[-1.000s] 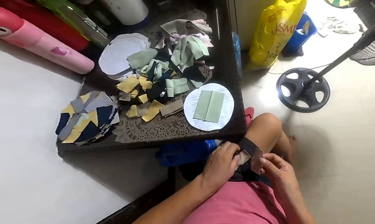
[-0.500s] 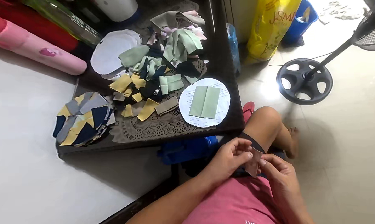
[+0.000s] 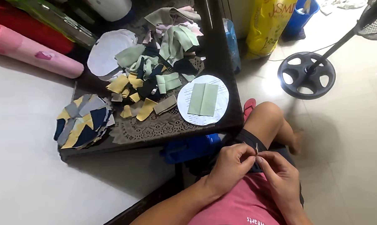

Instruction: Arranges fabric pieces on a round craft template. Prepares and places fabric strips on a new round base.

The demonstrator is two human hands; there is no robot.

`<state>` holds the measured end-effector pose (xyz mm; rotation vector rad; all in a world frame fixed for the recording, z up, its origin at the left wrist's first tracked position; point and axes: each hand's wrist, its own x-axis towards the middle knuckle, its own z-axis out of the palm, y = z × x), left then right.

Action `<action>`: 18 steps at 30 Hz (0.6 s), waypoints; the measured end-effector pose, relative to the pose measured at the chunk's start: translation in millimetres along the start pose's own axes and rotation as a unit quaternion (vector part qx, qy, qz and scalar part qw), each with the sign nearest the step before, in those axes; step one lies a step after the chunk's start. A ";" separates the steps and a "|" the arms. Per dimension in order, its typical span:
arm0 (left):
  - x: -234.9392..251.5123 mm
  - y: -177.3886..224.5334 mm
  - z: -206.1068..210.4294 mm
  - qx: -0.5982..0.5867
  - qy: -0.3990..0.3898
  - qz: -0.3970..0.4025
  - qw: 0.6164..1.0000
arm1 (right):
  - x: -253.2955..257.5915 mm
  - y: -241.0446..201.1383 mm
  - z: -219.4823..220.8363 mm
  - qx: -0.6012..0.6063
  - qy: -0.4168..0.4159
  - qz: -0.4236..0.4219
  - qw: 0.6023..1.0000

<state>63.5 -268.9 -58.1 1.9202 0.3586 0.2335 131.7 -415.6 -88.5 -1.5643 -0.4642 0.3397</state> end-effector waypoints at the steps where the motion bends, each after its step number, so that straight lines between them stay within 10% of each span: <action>1: -0.4 -0.2 0.2 0.000 -0.001 0.001 1.000 | 0.3 0.3 0.2 0.001 0.002 0.004 1.000; 18: 0.0 -0.9 -2.5 -0.051 -0.034 -0.097 0.993 | -1.3 5.3 -2.1 -0.097 -0.006 -0.060 0.993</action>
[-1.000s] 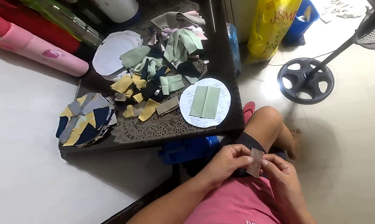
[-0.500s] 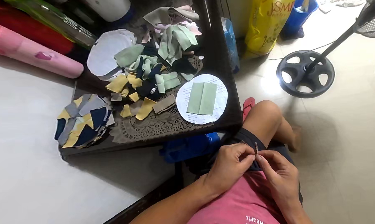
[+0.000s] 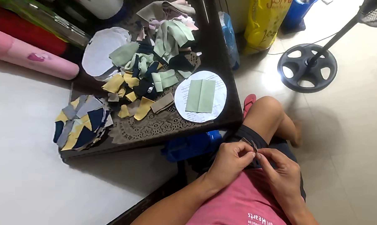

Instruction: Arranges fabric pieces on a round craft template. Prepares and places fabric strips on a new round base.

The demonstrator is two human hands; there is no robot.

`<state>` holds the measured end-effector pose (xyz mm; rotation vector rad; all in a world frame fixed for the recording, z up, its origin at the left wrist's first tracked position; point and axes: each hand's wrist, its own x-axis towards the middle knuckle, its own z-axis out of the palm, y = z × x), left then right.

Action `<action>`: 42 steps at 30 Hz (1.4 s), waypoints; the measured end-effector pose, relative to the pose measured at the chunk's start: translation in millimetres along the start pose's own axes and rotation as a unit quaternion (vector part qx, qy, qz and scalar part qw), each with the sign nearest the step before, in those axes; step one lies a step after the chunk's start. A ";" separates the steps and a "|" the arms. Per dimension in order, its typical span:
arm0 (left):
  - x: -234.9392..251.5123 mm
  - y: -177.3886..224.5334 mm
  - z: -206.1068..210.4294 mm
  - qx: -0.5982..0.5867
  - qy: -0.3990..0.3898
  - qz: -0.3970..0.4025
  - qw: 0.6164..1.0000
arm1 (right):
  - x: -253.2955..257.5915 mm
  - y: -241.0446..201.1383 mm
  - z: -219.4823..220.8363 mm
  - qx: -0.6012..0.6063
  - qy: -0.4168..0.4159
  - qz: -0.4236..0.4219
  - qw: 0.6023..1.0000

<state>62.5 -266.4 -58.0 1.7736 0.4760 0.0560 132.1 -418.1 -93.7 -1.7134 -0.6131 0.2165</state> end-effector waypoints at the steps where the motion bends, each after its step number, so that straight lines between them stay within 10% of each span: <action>1: 0.2 -0.8 0.7 0.002 0.001 0.001 1.000 | -0.4 0.1 -0.2 0.000 0.000 0.003 1.000; 7: 2.2 -0.1 -2.9 -0.143 -0.029 -0.077 0.986 | 2.5 -2.8 -1.3 0.170 -0.010 0.132 0.977; 12: 5.4 2.0 -8.9 -0.382 0.011 -0.221 0.897 | 7.2 -4.5 -8.1 0.351 -0.004 0.302 0.886; 21: 4.4 0.0 -10.6 -0.448 -0.037 -0.240 0.861 | 8.5 1.7 -9.7 0.330 -0.013 0.244 0.912; 26: -1.0 -2.7 1.9 -0.178 0.068 0.051 0.980 | 13.2 -11.5 -11.9 0.323 -0.014 0.324 0.889; 30: -3.2 -17.5 2.2 0.180 0.056 0.324 0.927 | 15.9 -25.2 -18.3 0.452 -0.055 0.465 0.759; 34: -7.6 -27.2 1.3 0.223 0.013 0.379 0.898 | 14.2 -24.6 -19.6 0.436 -0.052 0.455 0.775; 38: -9.3 -14.9 -10.9 0.060 0.035 0.217 0.974 | 16.6 -25.3 -24.6 0.366 -0.127 0.392 0.834; 42: 2.6 8.7 -33.7 -0.172 -0.158 -0.086 0.969 | 25.2 -24.7 -30.7 0.345 -0.235 0.285 0.863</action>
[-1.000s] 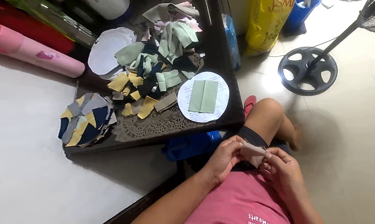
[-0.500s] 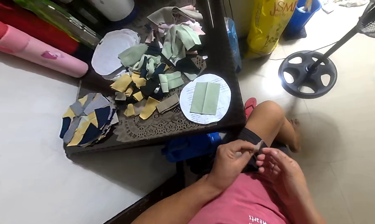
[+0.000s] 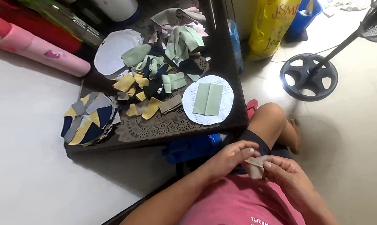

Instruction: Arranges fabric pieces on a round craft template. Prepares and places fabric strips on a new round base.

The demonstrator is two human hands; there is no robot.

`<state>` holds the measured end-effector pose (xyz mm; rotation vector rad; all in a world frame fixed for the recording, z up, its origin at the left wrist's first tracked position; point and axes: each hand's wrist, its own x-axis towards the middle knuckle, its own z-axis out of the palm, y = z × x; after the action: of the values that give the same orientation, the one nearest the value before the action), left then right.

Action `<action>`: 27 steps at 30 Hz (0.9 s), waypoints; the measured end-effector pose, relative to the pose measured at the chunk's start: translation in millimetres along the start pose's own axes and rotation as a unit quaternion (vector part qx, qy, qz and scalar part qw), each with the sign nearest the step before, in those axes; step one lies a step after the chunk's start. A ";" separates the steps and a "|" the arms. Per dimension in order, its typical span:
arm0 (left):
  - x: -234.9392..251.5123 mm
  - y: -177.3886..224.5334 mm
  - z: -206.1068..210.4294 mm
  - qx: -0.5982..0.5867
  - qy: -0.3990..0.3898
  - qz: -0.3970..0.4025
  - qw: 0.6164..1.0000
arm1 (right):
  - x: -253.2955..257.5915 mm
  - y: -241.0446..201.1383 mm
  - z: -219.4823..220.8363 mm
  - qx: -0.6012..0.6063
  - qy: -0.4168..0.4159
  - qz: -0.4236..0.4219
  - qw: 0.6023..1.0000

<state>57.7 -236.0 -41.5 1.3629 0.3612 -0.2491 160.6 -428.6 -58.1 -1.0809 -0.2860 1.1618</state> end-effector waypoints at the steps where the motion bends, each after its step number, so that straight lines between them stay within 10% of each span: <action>1: 0.9 3.7 -2.0 -0.035 -0.029 -0.034 0.998 | 1.2 -3.7 1.3 -0.019 -0.007 -0.009 1.000; 11: 1.3 7.3 3.7 -0.139 0.068 -0.007 0.988 | 5.7 -3.6 15.6 -0.108 0.067 -0.042 0.991; 27: -0.6 15.3 -21.3 -0.266 -0.071 -0.076 0.958 | 11.9 -19.9 21.7 -0.309 0.067 -0.125 0.940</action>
<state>60.7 -212.2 -31.0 0.7825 0.3795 -0.3461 162.7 -406.7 -35.2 -1.6100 -0.6910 0.7735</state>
